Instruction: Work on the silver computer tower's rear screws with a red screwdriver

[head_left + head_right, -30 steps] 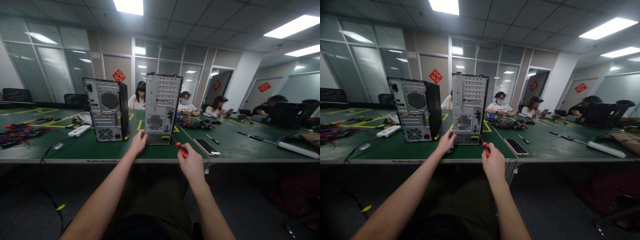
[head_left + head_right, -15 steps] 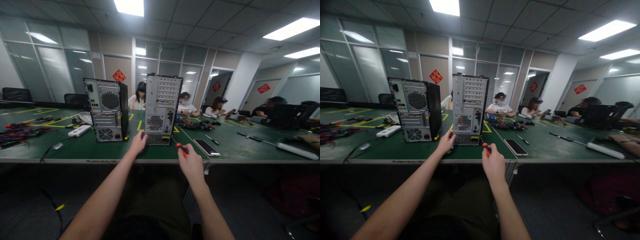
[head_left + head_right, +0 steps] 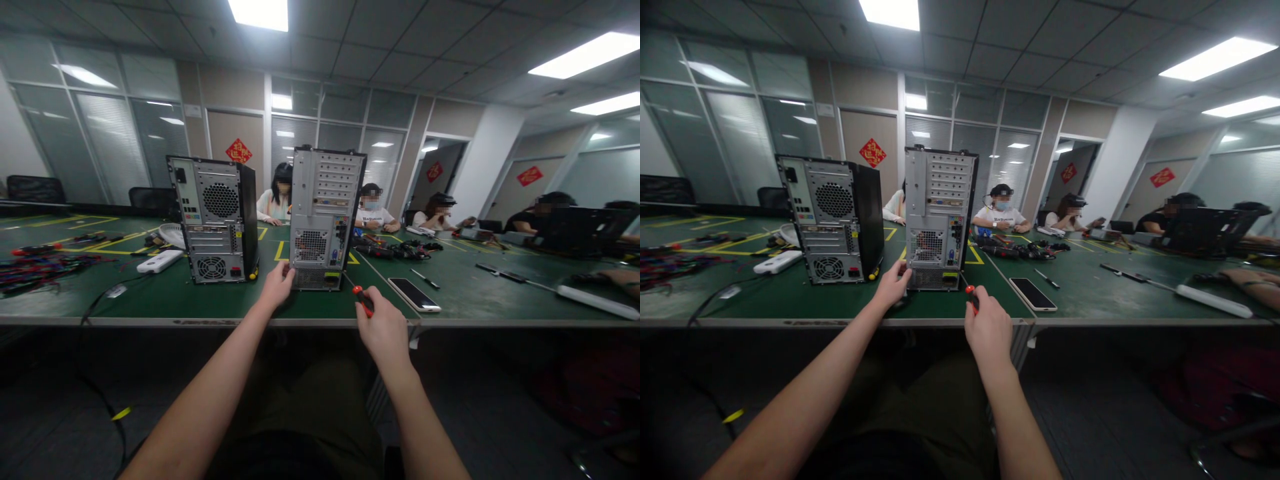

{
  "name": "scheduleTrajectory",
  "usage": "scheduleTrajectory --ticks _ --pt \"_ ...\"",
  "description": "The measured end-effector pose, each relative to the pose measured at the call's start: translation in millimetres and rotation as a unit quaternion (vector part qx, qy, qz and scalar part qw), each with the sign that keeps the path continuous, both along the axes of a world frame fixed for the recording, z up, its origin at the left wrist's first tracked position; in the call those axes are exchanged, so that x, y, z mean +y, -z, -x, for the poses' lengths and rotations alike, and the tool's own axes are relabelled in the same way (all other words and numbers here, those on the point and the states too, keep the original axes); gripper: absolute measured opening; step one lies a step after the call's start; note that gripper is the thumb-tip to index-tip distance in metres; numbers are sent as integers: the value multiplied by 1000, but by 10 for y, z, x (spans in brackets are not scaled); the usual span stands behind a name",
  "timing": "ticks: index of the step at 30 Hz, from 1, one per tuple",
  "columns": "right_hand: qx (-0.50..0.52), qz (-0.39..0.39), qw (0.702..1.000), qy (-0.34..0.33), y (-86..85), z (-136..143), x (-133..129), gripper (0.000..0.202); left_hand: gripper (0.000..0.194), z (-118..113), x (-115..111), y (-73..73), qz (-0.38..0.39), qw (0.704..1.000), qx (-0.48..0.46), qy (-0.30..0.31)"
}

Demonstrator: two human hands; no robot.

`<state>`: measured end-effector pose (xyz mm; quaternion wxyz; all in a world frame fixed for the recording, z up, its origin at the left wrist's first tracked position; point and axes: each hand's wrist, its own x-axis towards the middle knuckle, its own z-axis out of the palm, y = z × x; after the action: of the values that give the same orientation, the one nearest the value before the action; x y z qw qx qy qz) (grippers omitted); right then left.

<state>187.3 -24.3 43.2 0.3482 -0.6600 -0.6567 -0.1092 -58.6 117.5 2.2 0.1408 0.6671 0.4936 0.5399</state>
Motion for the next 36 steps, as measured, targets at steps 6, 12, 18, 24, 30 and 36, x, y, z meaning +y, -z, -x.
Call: scheduleTrajectory --ticks 6,12,18,24,30,36 --pt "-86 -6 996 19 2 17 -34 19 16 1 26 13 3 1000 4 -10" --pt "88 29 996 -2 -24 15 18 16 15 -4 10 4 1 1000 -5 -4" --pt "188 64 980 12 -66 -44 56 31 17 -5 -6 -9 4 1000 -8 3" --pt "170 59 984 16 -108 8 13 24 19 4 -7 -11 10 1000 -2 1" --pt "72 55 996 -13 -112 37 -50 7 18 7 -9 -8 7 1000 1 2" --pt "-4 -8 1000 -18 -57 0 -68 17 17 -1 -2 -9 4 1000 3 -3"
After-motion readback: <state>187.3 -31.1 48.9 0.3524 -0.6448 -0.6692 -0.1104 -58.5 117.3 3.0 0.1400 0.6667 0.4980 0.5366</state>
